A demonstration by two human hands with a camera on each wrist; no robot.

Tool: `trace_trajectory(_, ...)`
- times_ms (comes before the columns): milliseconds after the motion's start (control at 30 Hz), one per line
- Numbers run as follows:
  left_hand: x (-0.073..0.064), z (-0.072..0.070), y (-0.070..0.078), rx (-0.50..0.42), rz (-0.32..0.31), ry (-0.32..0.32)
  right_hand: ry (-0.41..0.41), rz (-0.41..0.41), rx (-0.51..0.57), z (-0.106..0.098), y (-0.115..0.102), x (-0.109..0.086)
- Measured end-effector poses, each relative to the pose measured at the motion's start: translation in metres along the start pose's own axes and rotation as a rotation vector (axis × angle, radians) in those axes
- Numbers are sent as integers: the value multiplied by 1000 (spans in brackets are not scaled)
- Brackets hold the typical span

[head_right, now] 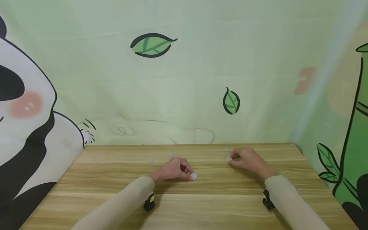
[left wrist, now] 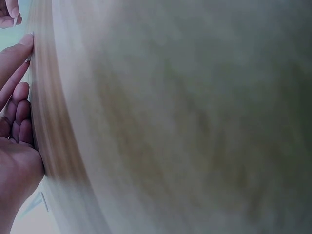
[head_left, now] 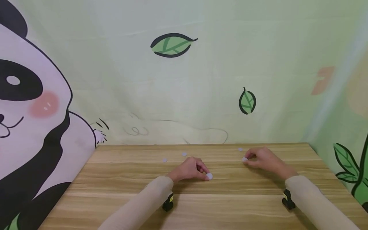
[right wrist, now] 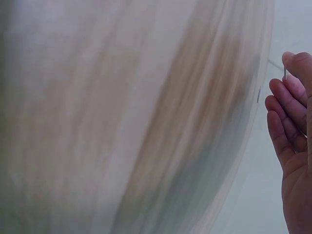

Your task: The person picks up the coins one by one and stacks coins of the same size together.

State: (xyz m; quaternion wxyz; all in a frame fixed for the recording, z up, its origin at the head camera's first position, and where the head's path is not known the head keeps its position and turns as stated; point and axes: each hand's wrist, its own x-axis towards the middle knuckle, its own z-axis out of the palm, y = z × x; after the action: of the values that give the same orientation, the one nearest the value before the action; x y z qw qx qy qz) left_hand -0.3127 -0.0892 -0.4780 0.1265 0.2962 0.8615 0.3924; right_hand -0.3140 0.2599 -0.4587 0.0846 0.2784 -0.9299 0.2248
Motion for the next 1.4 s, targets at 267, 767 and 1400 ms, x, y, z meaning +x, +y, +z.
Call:
trace_trajectory(267,0,0,0,-2,6,2,-15,-27,18,4,-7,-1)
trace_trajectory(767,0,0,1,7,-8,2,-26,-70,25,6,-23,0)
trace_trajectory(1400,-1,1,0,3,-4,3,-81,-112,107,19,-38,-1)
